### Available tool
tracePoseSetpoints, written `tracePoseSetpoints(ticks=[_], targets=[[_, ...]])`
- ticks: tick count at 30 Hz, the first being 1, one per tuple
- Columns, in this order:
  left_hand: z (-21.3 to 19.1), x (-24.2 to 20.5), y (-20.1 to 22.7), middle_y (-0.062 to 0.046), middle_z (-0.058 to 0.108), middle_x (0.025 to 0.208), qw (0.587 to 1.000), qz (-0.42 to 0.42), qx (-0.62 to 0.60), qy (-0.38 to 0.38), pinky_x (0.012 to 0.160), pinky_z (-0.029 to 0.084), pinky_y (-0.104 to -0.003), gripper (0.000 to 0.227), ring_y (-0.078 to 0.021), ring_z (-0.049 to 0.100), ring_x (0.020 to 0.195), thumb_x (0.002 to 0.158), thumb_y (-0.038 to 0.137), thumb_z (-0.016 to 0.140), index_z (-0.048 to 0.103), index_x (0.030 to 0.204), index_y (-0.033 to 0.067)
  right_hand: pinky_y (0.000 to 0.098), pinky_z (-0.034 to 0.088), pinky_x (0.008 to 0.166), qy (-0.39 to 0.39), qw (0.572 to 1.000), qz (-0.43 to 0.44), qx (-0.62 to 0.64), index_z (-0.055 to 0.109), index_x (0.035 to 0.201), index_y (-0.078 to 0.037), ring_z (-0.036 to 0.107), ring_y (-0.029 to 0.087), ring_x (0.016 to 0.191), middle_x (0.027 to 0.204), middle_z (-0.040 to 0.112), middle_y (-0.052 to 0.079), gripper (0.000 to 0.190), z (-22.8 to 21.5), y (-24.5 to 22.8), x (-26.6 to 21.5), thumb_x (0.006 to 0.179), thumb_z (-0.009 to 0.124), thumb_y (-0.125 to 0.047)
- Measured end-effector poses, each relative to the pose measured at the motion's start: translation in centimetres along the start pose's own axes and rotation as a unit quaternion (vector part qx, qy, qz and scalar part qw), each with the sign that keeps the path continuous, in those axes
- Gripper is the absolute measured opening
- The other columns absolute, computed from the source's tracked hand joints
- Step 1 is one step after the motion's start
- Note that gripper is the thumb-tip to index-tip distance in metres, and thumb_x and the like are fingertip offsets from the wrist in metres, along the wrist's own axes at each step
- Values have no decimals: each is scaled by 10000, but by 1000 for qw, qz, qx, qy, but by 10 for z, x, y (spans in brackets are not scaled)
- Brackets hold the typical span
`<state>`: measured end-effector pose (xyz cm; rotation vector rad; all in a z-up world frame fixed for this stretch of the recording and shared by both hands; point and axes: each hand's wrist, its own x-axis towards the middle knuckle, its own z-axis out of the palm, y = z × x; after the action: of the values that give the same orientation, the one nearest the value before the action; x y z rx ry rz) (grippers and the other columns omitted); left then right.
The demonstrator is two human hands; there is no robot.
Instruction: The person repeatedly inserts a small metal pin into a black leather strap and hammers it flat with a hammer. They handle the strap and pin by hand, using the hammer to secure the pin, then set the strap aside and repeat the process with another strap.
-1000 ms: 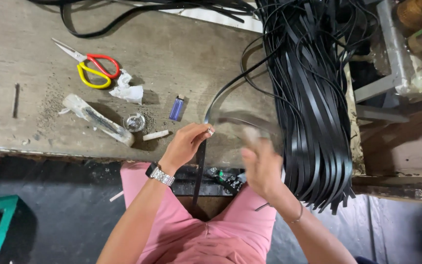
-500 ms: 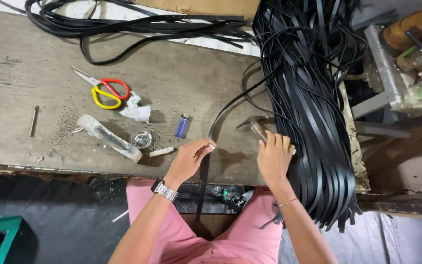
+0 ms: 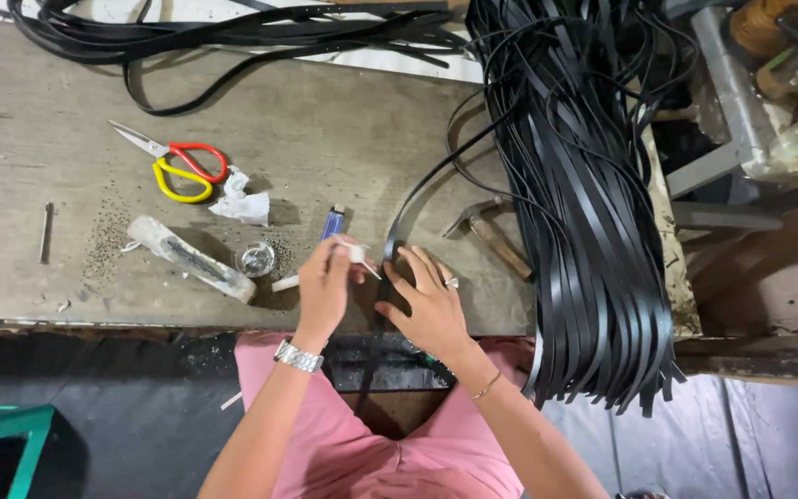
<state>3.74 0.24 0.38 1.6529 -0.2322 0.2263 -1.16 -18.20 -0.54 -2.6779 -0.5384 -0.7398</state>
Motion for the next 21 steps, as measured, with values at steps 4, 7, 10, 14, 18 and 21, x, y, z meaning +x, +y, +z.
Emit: tracePoseSetpoints(ticks=[4, 7, 10, 14, 18, 21], targets=[[-5, -1, 0, -213, 745, 867, 978, -58, -198, 23, 647, 603, -304, 241, -243, 752, 757, 1095, 180, 468, 597, 1126, -21, 482, 333, 1189, -92, 994, 42, 44, 594, 1446, -170, 448, 300, 1451, 1531, 503, 106, 636, -4, 1, -1, 946, 651, -559], [-2, -3, 3, -223, 745, 857, 982, -38, -184, 23, 637, 599, -297, 218, -247, 758, 757, 1088, 161, 494, 602, 1112, -27, 482, 313, 1207, -110, 992, 51, 36, 558, 1480, -147, 413, 312, 1475, 1558, 465, 129, 684, -8, -2, 0, 956, 625, -582], [-1, -5, 3, -229, 751, 853, 988, -29, -152, 22, 629, 597, -301, 230, -253, 760, 746, 1078, 174, 526, 628, 1095, -32, 507, 281, 1219, -115, 992, 57, 20, 553, 1482, -123, 366, 333, 1501, 1594, 415, 156, 715, -16, -4, 1, 959, 606, -607], [-1, -4, 9, -226, 751, 831, 989, -36, -142, 30, 601, 591, -300, 245, -249, 747, 701, 1074, 194, 535, 640, 1093, -27, 516, 248, 1230, -111, 992, 55, -3, 596, 1442, -158, 351, 308, 1516, 1594, 429, 119, 708, -10, -1, 0, 945, 581, -664], [0, -3, 10, -220, 756, 821, 990, -32, -125, 48, 595, 598, -309, 252, -247, 745, 679, 1063, 204, 558, 662, 1083, -25, 560, 194, 1237, -126, 991, 50, 2, 598, 1432, -171, 301, 317, 1538, 1615, 397, 106, 728, -13, 4, 8, 923, 586, -692], [2, -5, 12, -190, 754, 800, 994, -39, -87, 55, 570, 583, -303, 253, -196, 704, 604, 1053, 223, 580, 696, 1080, 0, 598, 146, 1240, -155, 987, 39, 13, 574, 1456, -202, 259, 340, 1551, 1634, 366, 105, 753, -19, 6, 14, 909, 573, -719]])
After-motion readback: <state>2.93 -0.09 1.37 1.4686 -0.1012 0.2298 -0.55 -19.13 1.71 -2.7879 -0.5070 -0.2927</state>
